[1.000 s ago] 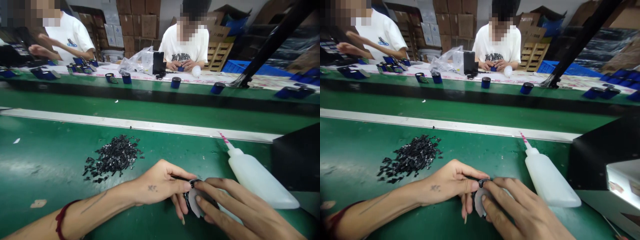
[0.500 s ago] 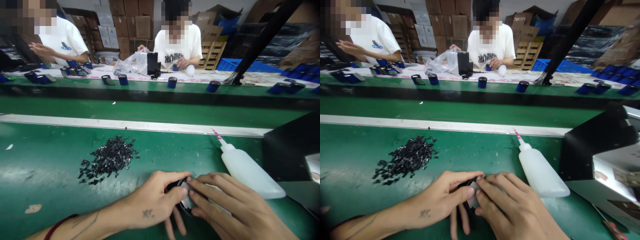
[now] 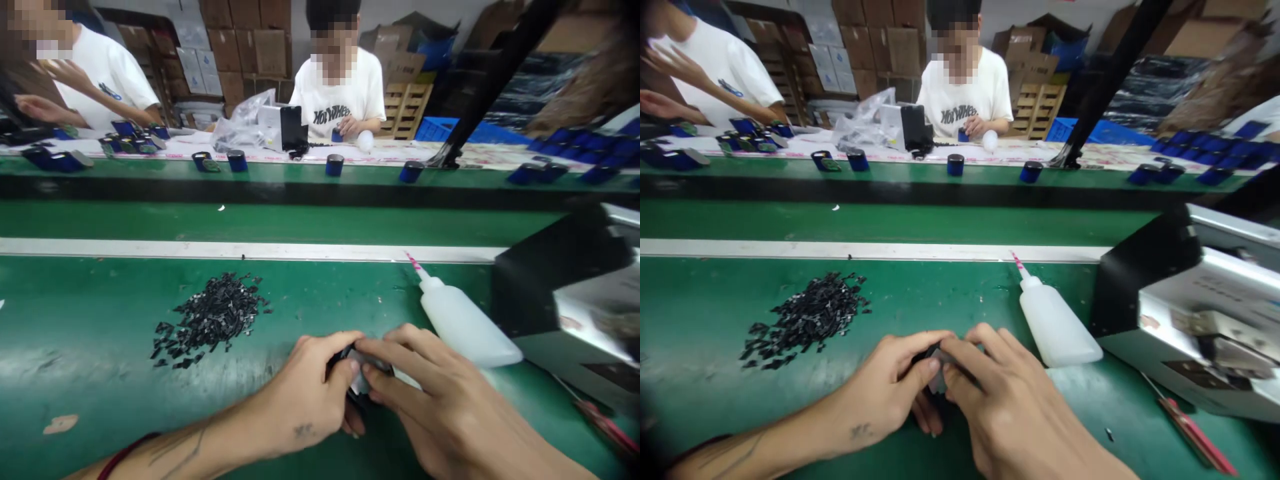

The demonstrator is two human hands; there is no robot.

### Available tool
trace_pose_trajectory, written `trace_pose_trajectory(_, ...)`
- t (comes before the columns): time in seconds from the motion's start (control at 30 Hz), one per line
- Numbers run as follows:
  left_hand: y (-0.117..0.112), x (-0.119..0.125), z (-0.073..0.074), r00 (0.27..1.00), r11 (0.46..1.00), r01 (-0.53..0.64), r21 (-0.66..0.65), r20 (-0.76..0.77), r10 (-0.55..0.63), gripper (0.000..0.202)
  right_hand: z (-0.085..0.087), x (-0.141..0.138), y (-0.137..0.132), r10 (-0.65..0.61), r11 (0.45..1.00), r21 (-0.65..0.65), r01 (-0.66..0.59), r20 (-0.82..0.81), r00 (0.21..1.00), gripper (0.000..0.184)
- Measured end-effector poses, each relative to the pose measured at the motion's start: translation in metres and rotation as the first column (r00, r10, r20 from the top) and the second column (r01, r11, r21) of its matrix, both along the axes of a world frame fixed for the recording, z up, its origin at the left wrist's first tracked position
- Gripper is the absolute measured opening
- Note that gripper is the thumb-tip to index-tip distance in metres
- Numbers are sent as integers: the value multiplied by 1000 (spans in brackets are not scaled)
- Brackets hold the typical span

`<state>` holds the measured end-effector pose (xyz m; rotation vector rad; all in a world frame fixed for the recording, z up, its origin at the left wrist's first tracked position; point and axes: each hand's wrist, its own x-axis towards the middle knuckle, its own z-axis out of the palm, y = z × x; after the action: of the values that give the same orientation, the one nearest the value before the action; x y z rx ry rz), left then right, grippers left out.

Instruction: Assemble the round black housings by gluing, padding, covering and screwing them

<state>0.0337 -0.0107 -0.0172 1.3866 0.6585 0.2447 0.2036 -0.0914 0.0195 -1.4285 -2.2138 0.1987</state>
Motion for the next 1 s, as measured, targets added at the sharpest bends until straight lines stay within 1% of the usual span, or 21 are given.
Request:
trace_pose_trajectory(0.03,1,1,1,1000,1000,1,-3,13,-1,36,1,0,-1,0,999,-38,-2,-35,999,32)
trace_pose_trajectory(0.1,2,2,1,1000,999,9,-42,19,-8,36,-1,0,-2,20,998,-53,-27,-125,992,29)
trace_pose_trajectory(0.2,4,3,0,999,994,15,-106,41,-11,39,-8,1,-3,30,1000,-2,-31,-210,977,26)
trace_pose_trajectory(0.27,4,3,-2,996,994,18,-109,84,-9,42,-9,1,-2,3,999,-37,-12,-228,974,26)
trace_pose_trajectory(0.37,4,3,-1,993,995,20,-94,120,-9,41,1,6,2,5,991,-132,-34,-215,977,23)
trace_pose_trajectory(0.4,3,4,1,993,995,17,-97,116,-5,42,6,9,2,-10,985,-168,-28,-219,976,20)
trace_pose_trajectory(0.43,3,5,2,994,994,6,-110,106,5,43,11,13,2,-64,978,-208,13,-242,968,15)
trace_pose_trajectory(0.47,3,6,3,996,992,-4,-125,90,16,45,15,17,2,-166,957,-275,86,-281,945,15)
trace_pose_trajectory(0.5,2,6,5,997,990,-13,-140,70,23,46,18,20,1,-298,908,-388,160,-328,896,25)
trace_pose_trajectory(0.53,2,7,5,998,989,-17,-150,54,25,46,19,23,0,-430,825,-531,192,-370,823,38)
trace_pose_trajectory(0.57,2,7,5,999,988,-18,-153,42,25,46,19,25,-1,-537,723,-674,153,-409,737,50)
trace_pose_trajectory(0.6,2,7,5,999,989,-20,-149,37,26,45,18,26,-1,-605,616,-787,44,-436,667,58)
trace_pose_trajectory(0.63,2,7,4,999,989,-21,-143,37,26,44,16,26,0,-636,522,-848,-97,-462,617,64)
trace_pose_trajectory(0.67,2,7,3,999,990,-23,-141,45,30,43,13,25,1,-646,458,-861,-219,-492,583,66)
trace_pose_trajectory(0.7,2,7,2,998,989,-26,-148,54,34,43,10,24,3,-651,429,-854,-294,-517,555,64)
trace_pose_trajectory(0.73,2,7,1,998,988,-26,-155,57,35,43,7,24,6,-662,415,-851,-322,-525,536,62)
trace_pose_trajectory(0.83,2,8,-2,999,988,-30,-155,31,35,48,3,25,16,-708,389,-870,-302,-492,506,55)
trace_pose_trajectory(0.9,2,8,-3,999,990,-39,-135,-11,38,58,2,24,21,-733,377,-879,-292,-476,487,48)
trace_pose_trajectory(1.0,3,4,-5,995,987,-49,-155,-91,35,82,-1,18,24,-740,371,-882,-290,-469,481,28)
